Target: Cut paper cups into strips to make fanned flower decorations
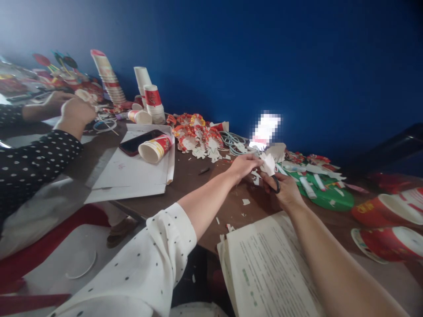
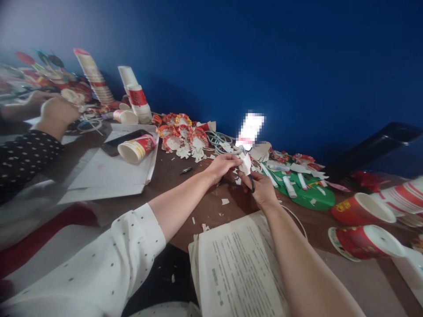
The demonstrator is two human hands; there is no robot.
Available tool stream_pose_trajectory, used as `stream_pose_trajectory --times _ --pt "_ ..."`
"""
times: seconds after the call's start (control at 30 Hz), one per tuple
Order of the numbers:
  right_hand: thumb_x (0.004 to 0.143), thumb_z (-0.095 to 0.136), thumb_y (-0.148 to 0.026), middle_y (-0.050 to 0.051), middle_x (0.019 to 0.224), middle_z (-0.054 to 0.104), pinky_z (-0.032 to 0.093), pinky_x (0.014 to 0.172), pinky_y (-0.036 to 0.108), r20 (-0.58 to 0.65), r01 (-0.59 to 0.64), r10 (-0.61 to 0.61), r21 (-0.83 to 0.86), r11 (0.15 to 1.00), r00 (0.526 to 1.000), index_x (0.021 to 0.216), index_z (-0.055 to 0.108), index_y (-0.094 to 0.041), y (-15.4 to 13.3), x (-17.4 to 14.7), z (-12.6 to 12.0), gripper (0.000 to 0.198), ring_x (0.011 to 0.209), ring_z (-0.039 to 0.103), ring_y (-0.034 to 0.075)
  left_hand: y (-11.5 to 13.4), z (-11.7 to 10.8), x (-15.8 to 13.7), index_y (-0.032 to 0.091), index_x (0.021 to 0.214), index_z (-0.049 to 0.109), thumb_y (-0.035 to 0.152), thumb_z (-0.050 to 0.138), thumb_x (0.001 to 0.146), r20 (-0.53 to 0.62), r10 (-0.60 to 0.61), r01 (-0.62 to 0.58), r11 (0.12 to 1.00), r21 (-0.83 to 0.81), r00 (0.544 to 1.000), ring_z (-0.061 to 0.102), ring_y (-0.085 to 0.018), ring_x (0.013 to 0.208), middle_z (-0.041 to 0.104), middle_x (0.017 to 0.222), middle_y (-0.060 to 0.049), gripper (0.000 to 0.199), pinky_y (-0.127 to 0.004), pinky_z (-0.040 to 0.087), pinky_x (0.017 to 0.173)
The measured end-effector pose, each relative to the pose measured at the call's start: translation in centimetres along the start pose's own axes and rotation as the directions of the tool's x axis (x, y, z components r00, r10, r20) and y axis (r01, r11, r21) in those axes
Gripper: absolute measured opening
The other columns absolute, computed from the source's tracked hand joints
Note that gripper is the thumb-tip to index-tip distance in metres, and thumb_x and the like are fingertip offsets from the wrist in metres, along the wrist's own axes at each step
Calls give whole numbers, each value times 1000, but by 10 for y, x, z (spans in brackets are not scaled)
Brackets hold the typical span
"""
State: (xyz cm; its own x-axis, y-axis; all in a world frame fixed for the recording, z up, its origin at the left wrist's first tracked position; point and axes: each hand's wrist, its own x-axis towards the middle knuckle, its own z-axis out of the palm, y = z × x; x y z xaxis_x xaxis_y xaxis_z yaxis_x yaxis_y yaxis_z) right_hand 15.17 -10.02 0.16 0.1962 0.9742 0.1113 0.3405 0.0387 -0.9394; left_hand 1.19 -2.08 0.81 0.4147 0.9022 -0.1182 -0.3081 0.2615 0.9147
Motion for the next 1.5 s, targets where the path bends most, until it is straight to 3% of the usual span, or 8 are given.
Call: stream_pose_trajectory --times 0.13,0.5,0.73,0.87,1.0,1.13,1.27,1.5 --pt "69 77 -59 -2 45 52 31 48 28 -24 -24 24 -23 999 999 51 58 -22 -4 -1 1 45 46 43 12 -2 -1 2 16 65 61 24 73 72 20 78 -80 989 125 997 47 -9 58 56 58 2 16 -24 36 62" --pt "63 80 -57 -2 44 50 29 43 27 -117 -28 20 -63 998 993 49 56 -20 -12 -4 7 46 41 42 12 0 -1 0 15 68 62 28 71 73 11 76 -77 980 186 997 47 -9 59 55 60 2 16 -25 38 65" --pt "59 82 -46 -4 48 52 33 41 22 -279 -80 139 212 974 950 69 66 -19 -6 3 7 32 45 46 11 -5 -4 5 16 73 65 34 70 74 3 145 -143 967 213 989 52 -10 63 61 66 1 18 -24 40 68" --pt "64 80 -47 -3 62 61 37 43 20 -404 7 130 319 948 905 87 71 -19 -7 7 1 37 48 50 9 -3 -6 2 17 76 67 36 68 74 -26 183 -160 913 375 983 53 -11 63 62 67 1 20 -25 40 67" --pt "59 85 -40 -3 73 65 43 50 22 -396 87 45 310 947 917 104 70 -22 -8 8 -3 51 56 56 10 3 -3 -4 15 77 68 34 66 76 41 226 -212 818 534 973 55 -13 68 63 69 0 19 -25 41 68" --pt "56 85 -35 -1 79 68 45 54 24 -369 87 18 266 960 929 104 71 -21 -8 7 -3 52 63 60 13 3 2 -9 15 76 69 31 66 76 181 235 -297 755 585 955 57 -13 71 65 73 0 16 -25 43 73" --pt "62 80 -39 -1 74 67 46 54 26 -376 94 9 254 963 927 101 72 -21 -5 7 -4 44 61 61 14 -2 3 -10 15 77 68 30 66 76 248 216 -322 759 565 944 57 -12 72 66 75 0 15 -24 44 74" --pt "59 80 -37 -2 70 67 52 60 30 -411 115 32 327 938 911 91 72 -21 -1 11 -4 37 67 66 18 -4 4 -8 14 76 68 32 68 75 216 197 -283 813 509 956 53 -11 65 63 69 0 18 -25 43 69"
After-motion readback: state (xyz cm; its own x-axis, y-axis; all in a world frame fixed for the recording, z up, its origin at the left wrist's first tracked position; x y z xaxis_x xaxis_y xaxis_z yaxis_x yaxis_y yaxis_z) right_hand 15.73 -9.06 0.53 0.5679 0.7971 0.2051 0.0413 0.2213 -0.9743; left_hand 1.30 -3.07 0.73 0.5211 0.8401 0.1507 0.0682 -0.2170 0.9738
